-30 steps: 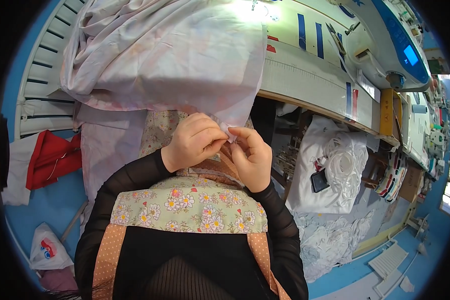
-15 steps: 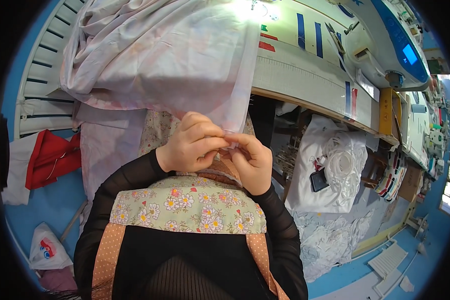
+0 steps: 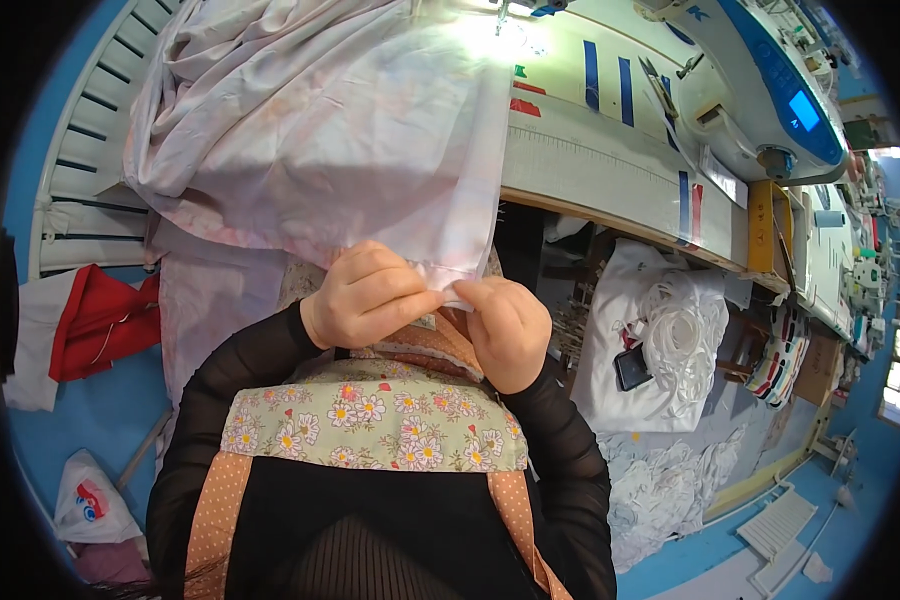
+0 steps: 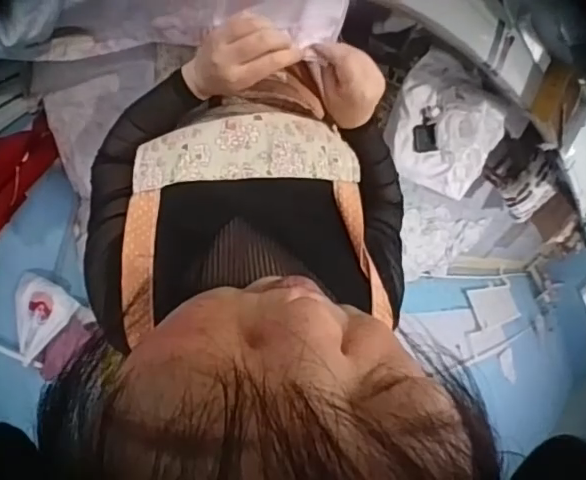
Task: Use a sewing machine to stitch the edges of large white fabric pieces to assemble pillowcases.
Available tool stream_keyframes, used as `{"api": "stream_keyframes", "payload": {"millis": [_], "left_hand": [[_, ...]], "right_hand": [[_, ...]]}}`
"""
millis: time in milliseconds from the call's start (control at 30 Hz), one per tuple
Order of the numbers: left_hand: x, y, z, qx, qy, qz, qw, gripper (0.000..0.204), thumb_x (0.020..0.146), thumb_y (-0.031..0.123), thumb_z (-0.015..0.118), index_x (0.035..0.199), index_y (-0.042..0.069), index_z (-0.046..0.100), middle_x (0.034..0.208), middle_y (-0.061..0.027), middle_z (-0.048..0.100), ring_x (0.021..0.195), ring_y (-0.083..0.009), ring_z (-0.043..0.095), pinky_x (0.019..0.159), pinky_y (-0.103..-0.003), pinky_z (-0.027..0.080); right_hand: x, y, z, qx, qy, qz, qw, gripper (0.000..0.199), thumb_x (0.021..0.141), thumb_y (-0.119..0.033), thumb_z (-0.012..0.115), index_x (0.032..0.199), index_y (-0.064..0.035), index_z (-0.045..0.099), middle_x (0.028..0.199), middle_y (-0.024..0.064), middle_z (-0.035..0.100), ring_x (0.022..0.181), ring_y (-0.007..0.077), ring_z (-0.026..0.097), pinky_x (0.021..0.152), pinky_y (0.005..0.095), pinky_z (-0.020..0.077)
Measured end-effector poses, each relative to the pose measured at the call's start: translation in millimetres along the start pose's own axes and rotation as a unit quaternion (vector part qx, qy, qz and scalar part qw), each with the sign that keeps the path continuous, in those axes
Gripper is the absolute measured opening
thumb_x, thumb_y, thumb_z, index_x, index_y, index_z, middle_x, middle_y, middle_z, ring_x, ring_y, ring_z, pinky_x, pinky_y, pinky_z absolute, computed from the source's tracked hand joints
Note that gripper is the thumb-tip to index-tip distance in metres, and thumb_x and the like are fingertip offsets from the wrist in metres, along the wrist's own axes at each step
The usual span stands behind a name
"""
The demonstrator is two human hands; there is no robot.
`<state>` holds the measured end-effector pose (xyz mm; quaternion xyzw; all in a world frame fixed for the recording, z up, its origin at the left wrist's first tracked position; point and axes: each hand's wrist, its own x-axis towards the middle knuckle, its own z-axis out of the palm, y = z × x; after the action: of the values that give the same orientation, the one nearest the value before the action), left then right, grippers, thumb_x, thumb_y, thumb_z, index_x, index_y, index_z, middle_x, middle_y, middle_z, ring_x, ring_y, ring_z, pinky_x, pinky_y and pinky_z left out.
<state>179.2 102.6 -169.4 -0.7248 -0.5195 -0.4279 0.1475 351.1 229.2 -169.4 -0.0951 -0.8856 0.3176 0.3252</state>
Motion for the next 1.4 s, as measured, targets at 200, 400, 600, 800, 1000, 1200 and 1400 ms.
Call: {"api": "stream_keyframes", "payload": {"millis": [200,400,600,800,1000,1200,1400], "left_hand": [[-15.8,29.3,26.0,-0.181,-0.111,-0.063,0.975,0.019,0.08,0.011,0.062,0.096,0.003,0.067,0.095,-0.0104,0.064,0.09,-0.0266,0.063,0.081,-0.037,0.051],[-25.1,-18.7,22.0,-0.138,-0.156,-0.222,0.953,0.032,0.096,0.025,0.052,0.12,0.007,0.063,0.113,-0.0122,0.065,0.105,-0.0246,0.062,0.093,-0.04,0.047],[-50.3,-25.2,-34.6,0.148,-0.306,-0.132,0.931,0.043,0.092,0.03,0.054,0.13,0.011,0.059,0.13,-0.0112,0.06,0.119,-0.0297,0.056,0.102,-0.04,0.043],[-0.9,-43.4,-130.4,-0.23,-0.217,-0.47,0.824,0.031,0.08,0.015,0.071,0.108,0.003,0.067,0.105,-0.0144,0.068,0.097,-0.0298,0.064,0.086,-0.036,0.05],[-17.3,-140.5,-101.4,0.304,-0.096,-0.329,0.889,0.019,0.086,0.019,0.066,0.097,0.005,0.06,0.084,-0.0109,0.066,0.081,-0.0318,0.064,0.069,-0.042,0.049],[-11.0,-201.7,-105.2,0.293,-0.131,-0.309,0.895,0.016,0.092,0.022,0.062,0.088,0.009,0.054,0.067,-0.0117,0.062,0.061,-0.0328,0.063,0.054,-0.045,0.047],[4.5,-224.8,-95.1,0.274,-0.14,-0.312,0.899,0.014,0.092,0.022,0.062,0.089,0.009,0.056,0.066,-0.0112,0.062,0.06,-0.0315,0.063,0.054,-0.044,0.047]], "right_hand": [[13.3,-6.2,-5.5,-0.1,0.082,-0.122,0.984,0.024,0.066,0.006,0.067,0.089,-0.004,0.068,0.103,0.0126,0.066,0.1,0.0333,0.062,0.081,0.0407,0.0504],[42.0,-4.6,-23.2,-0.066,0.023,-0.21,0.975,0.019,0.066,-0.002,0.069,0.085,-0.0002,0.065,0.098,0.0124,0.069,0.096,0.0285,0.067,0.082,0.0401,0.0526],[22.6,13.9,2.6,0.025,-0.014,-0.093,0.995,0.018,0.072,0.008,0.066,0.087,-0.0012,0.064,0.09,0.012,0.07,0.081,0.0301,0.067,0.071,0.0365,0.0525],[18.2,30.2,11.0,0.047,-0.047,-0.02,0.998,0.026,0.068,0.011,0.064,0.089,-0.0041,0.066,0.089,0.0095,0.071,0.082,0.0284,0.068,0.072,0.0365,0.0523],[23.7,39.5,4.1,0.058,-0.098,-0.01,0.993,0.026,0.069,0.009,0.063,0.09,-0.0052,0.067,0.09,0.0087,0.071,0.084,0.0284,0.069,0.073,0.0376,0.0525],[28.2,52.8,-0.1,0.075,-0.132,-0.025,0.988,0.027,0.067,0.008,0.063,0.091,-0.0056,0.066,0.091,0.0076,0.072,0.086,0.027,0.07,0.072,0.0379,0.0532],[30.7,65.9,0.4,0.081,-0.138,-0.025,0.987,0.022,0.067,0.004,0.065,0.088,-0.0046,0.065,0.09,0.0078,0.071,0.083,0.0248,0.069,0.07,0.0358,0.0528]]}}
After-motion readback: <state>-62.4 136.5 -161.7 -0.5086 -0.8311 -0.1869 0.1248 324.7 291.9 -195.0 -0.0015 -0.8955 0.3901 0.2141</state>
